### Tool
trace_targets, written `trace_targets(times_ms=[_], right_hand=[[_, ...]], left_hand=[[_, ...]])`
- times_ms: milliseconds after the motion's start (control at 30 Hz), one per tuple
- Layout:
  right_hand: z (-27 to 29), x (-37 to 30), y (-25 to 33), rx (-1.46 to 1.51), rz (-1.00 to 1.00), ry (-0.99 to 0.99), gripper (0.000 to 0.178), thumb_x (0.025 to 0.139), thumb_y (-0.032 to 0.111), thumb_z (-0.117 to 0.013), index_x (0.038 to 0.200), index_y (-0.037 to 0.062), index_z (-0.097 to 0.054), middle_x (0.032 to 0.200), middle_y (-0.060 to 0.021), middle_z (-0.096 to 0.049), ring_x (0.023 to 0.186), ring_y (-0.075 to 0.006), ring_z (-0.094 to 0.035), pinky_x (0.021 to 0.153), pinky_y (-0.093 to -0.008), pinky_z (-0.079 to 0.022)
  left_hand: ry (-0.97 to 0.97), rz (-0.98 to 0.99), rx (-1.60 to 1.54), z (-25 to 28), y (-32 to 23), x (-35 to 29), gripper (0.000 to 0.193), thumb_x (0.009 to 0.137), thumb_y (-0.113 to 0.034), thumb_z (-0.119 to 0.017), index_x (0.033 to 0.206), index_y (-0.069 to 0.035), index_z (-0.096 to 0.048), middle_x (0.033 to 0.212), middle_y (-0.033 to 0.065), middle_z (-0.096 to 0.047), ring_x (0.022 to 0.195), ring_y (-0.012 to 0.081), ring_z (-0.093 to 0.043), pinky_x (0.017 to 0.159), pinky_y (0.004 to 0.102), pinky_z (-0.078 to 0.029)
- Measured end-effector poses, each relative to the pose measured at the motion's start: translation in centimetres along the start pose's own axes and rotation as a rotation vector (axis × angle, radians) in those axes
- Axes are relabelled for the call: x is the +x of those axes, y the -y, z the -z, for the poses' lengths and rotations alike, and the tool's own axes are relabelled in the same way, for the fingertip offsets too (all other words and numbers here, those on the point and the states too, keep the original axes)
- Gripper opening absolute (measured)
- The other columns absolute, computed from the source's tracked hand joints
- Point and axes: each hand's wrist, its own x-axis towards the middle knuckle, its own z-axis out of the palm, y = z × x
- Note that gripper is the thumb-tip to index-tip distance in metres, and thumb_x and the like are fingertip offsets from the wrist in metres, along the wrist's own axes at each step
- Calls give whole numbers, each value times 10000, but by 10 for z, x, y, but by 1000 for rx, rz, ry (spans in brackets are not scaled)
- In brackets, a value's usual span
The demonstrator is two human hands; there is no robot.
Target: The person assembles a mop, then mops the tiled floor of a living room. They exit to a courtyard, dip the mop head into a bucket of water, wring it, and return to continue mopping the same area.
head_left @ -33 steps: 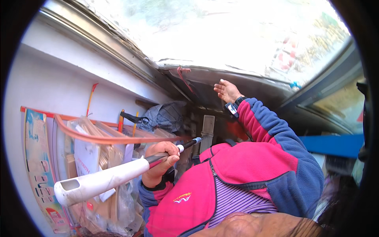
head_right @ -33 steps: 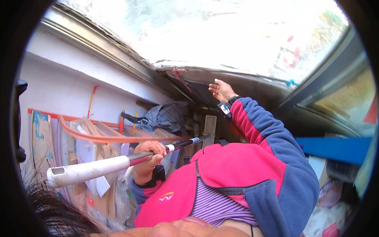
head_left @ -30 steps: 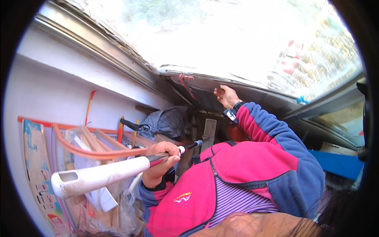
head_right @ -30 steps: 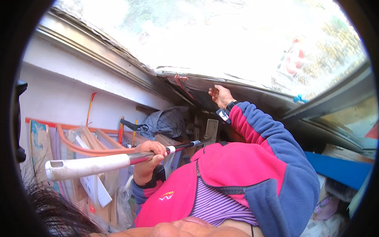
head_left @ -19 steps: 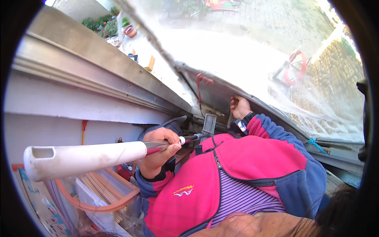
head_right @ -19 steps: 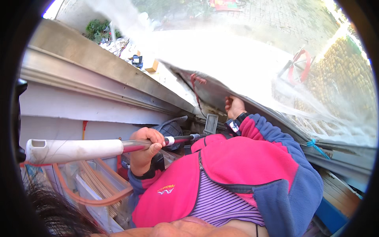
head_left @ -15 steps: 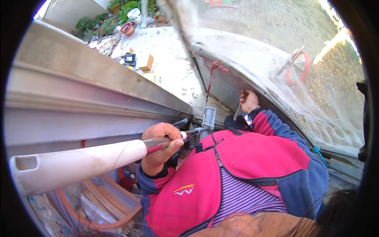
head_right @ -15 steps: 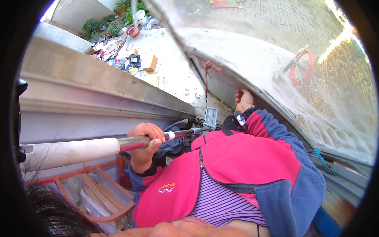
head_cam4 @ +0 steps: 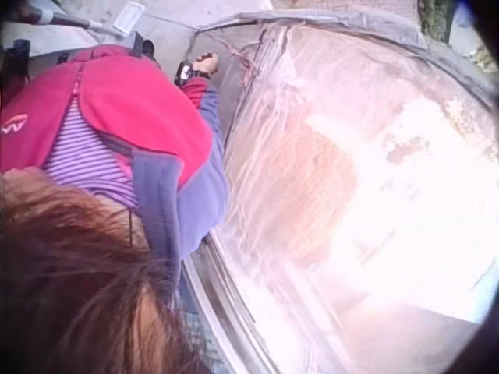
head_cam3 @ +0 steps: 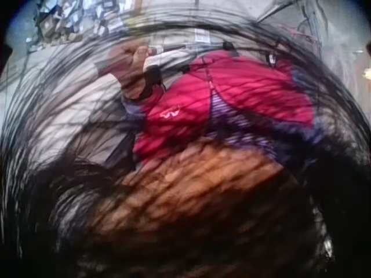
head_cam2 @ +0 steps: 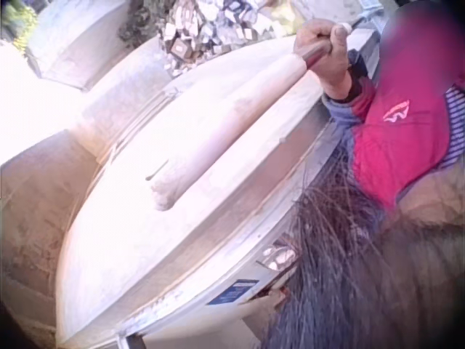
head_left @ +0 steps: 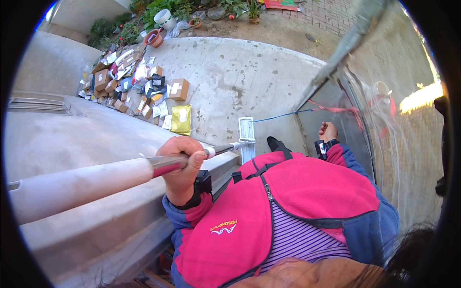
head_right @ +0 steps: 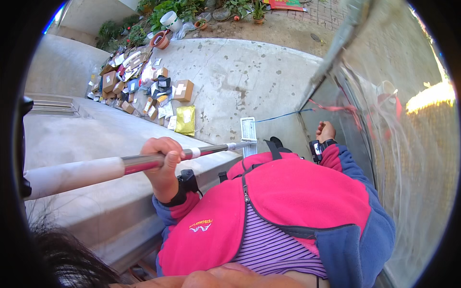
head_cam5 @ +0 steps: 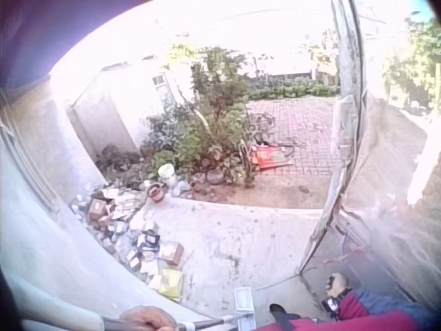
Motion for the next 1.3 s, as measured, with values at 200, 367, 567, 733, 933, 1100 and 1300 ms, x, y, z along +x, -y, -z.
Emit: trace_targets(times_ms=[200,367,567,733,933,1100,1300], right_hand=[[-115,100,61,-70,55,-69,161,882,223,-508,754,132,-544,651,41,-552,520,-91,-504,411,-235,-340],[-147,205,76,-187,99,-399,132,856,198,-547,783,96,-587,723,-8,-614,608,-111,-584,394,-266,-377],[-150,268,82,-2017,254,-564,369,851,293,-624,994,-47,-630,899,-169,-671,701,-277,-643,623,-415,-527],[-254,236,78,-1874,221,-643,386,825,291,-657,1006,-49,-633,953,-190,-659,785,-298,-638,684,-411,-521],[-383,243,72,-1889,274,-629,413,794,288,-696,1020,-52,-637,1019,-214,-644,885,-323,-632,758,-407,-515],[-523,320,58,-1936,454,-470,440,769,286,-729,1032,-55,-640,1073,-235,-632,968,-344,-626,820,-403,-510],[-913,397,1,-971,136,462,407,885,252,-564,1160,-41,-503,1080,-206,-621,940,-317,-636,720,-393,-528]], left_hand=[[-210,-169,69,31,59,138,277,814,-101,-711,774,-41,-443,611,63,-513,541,151,-510,523,266,-435],[-290,-314,129,99,102,205,339,817,-176,-714,685,-72,-420,565,43,-488,504,145,-494,465,244,-405],[-273,-471,186,180,150,307,365,834,-234,-699,700,-107,-383,518,-13,-408,471,98,-403,442,217,-321],[-360,-486,222,261,189,409,351,869,-274,-646,698,-121,-379,514,-28,-391,467,89,-393,471,244,-268],[-376,-546,224,335,250,520,341,873,-256,-638,707,-120,-373,516,-26,-394,477,90,-395,477,238,-271],[-408,-590,215,383,316,622,349,860,-268,-656,713,-119,-377,515,-26,-406,467,89,-390,461,230,-266],[-424,-641,245,437,378,767,360,853,-290,-674,726,-118,-384,515,-33,-410,450,79,-386,430,214,-266]])
